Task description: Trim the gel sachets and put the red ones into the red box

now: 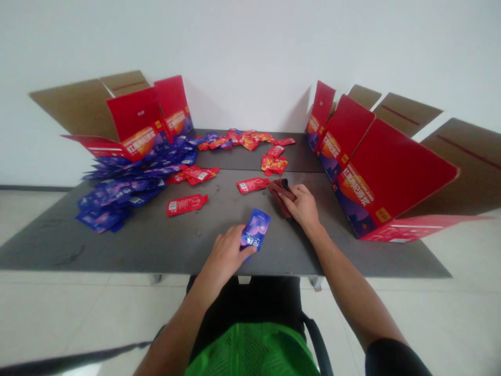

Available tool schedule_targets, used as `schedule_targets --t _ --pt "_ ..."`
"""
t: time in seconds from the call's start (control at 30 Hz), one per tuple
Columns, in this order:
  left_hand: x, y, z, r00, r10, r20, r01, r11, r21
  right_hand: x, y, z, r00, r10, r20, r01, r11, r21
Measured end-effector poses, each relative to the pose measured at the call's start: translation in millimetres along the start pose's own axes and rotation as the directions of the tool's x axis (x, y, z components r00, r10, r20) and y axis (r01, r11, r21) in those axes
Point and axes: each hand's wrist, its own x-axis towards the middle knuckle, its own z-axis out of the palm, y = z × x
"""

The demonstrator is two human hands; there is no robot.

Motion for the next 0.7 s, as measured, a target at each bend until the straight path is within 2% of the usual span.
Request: schedule_targets --t 0.13,0.23,0.33,0.43,0.53,0.7 --pt "-1.1 3.6 1.8 0.994 0.025 -0.104 -0.040 0.988 -0.151 1.1 3.6 -0.8 1.000 0.014 -0.017 -0.014 1.000 0.016" --pt "-6.9 10.4 -0.7 0.967 0.095 -0.238 -0.129 0.983 -0.134 1.9 4.8 -1.1 1.000 0.016 -0.021 -0.015 0.999 0.032" --pt "-14.1 17.0 -4.9 0.903 0.234 -0.360 -0.259 0.966 -0.023 2.3 5.1 -1.2 1.000 0.020 -0.016 -0.019 0.999 0.031" --pt "-21.1 19.2 -5.7 0.830 0.359 -0.426 -0.355 0.930 0.094 2.5 5.6 -1.1 1.000 0.018 -0.018 -0.017 0.999 0.037" --pt "-27.8 18.3 0.7 0.809 0.442 -0.387 -0.426 0.895 0.133 2.9 6.7 -1.0 1.000 0.014 -0.018 -0.013 0.999 0.029" --pt "-39.4 20.9 18.5 0.856 0.483 -0.184 -0.468 0.876 0.122 3.0 6.9 -2.4 1.000 0.026 -0.004 -0.026 1.000 0.003"
